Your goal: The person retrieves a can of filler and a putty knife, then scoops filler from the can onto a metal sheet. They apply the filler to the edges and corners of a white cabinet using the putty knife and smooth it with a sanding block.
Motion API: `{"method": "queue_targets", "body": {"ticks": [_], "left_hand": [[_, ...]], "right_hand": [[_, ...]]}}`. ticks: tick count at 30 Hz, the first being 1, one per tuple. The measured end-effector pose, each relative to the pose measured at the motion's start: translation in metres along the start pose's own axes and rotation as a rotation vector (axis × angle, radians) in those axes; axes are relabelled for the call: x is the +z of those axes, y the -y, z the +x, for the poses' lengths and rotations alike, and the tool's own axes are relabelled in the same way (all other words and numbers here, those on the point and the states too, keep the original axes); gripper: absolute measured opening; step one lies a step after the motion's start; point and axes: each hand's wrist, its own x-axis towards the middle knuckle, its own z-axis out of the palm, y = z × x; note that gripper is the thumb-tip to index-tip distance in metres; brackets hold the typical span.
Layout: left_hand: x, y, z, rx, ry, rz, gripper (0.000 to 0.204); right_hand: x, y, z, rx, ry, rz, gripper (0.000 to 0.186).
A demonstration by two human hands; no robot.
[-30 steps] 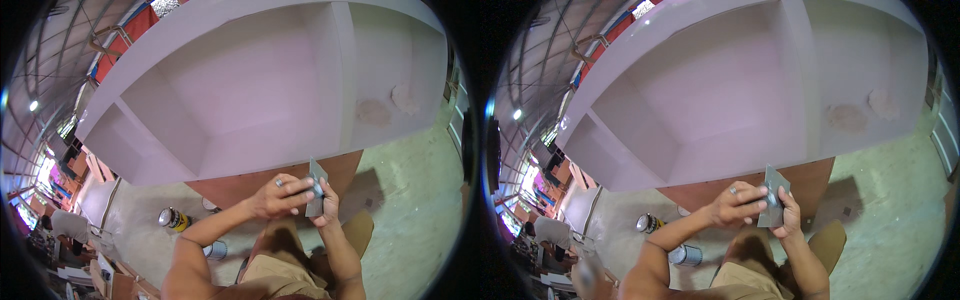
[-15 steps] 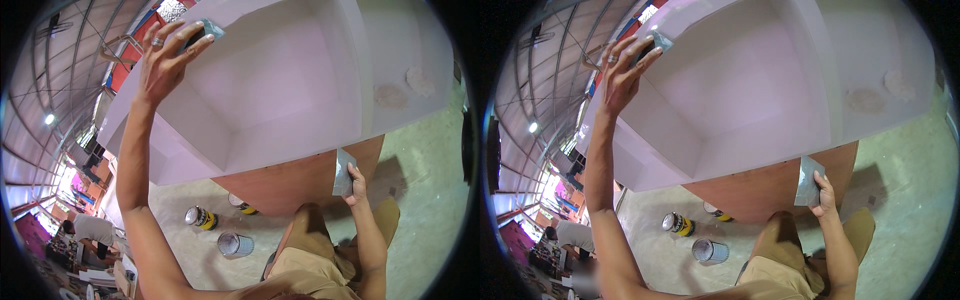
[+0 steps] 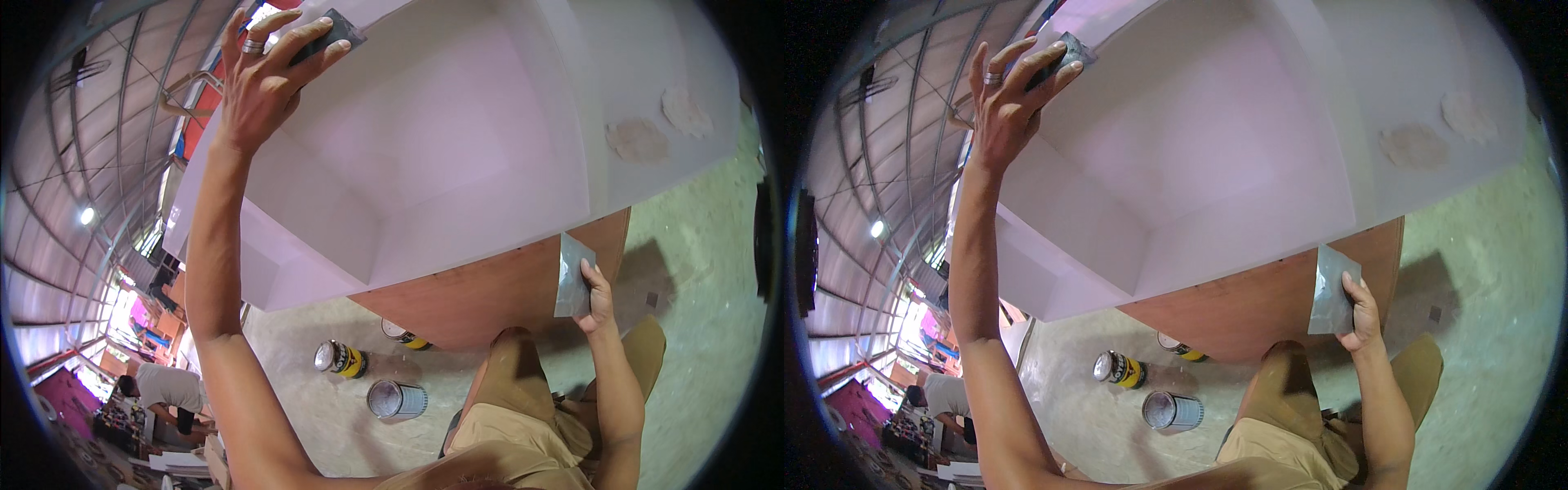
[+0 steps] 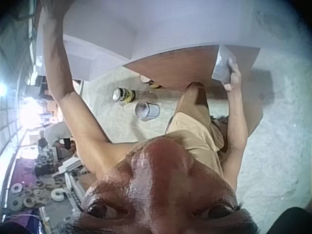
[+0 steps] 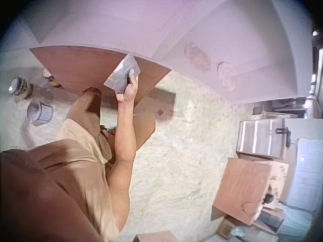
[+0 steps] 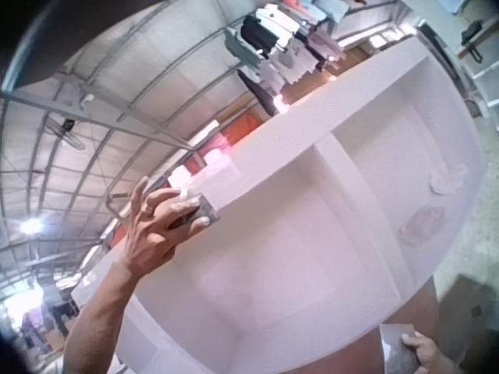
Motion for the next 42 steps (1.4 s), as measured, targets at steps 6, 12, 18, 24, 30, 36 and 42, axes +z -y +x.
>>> {"method": "queue_targets", "body": {"ticks": [6,12,18,24,30,36,42], "left_hand": [[0.004,-0.009,0.033,0.078,-0.012,0.055,0.062],[0.009,-0.022,0.064,0.078,-0.001,0.110,0.056],[-0.002,-0.035,0.109,0.101,-0.087,-0.082,0.043],[-0.001,-0.040,0.139,0.146,-0.106,-0.135,0.045],[-0.011,-0.043,0.141,0.151,-0.164,-0.161,0.044],[-0.047,-0.157,0.059,-0.322,-0.186,-2.012,0.019],[-0.021,-0.311,-0.008,-1.237,0.016,-2.919,0.035]], "right_hand": [[-0.005,0.004,0.002,0.013,0.038,0.007,0.023],[-0.005,0.007,0.001,0.025,0.061,0.014,0.028],[-0.005,0.013,-0.002,0.013,0.075,0.035,0.027],[-0.009,0.015,-0.004,-0.002,0.096,0.031,0.029],[-0.006,0.017,-0.010,-0.016,0.136,0.024,0.031],[0.040,0.019,-0.041,-0.031,0.180,0.055,0.036],[0.091,0.001,-0.076,0.027,0.263,0.047,0.041]]}}
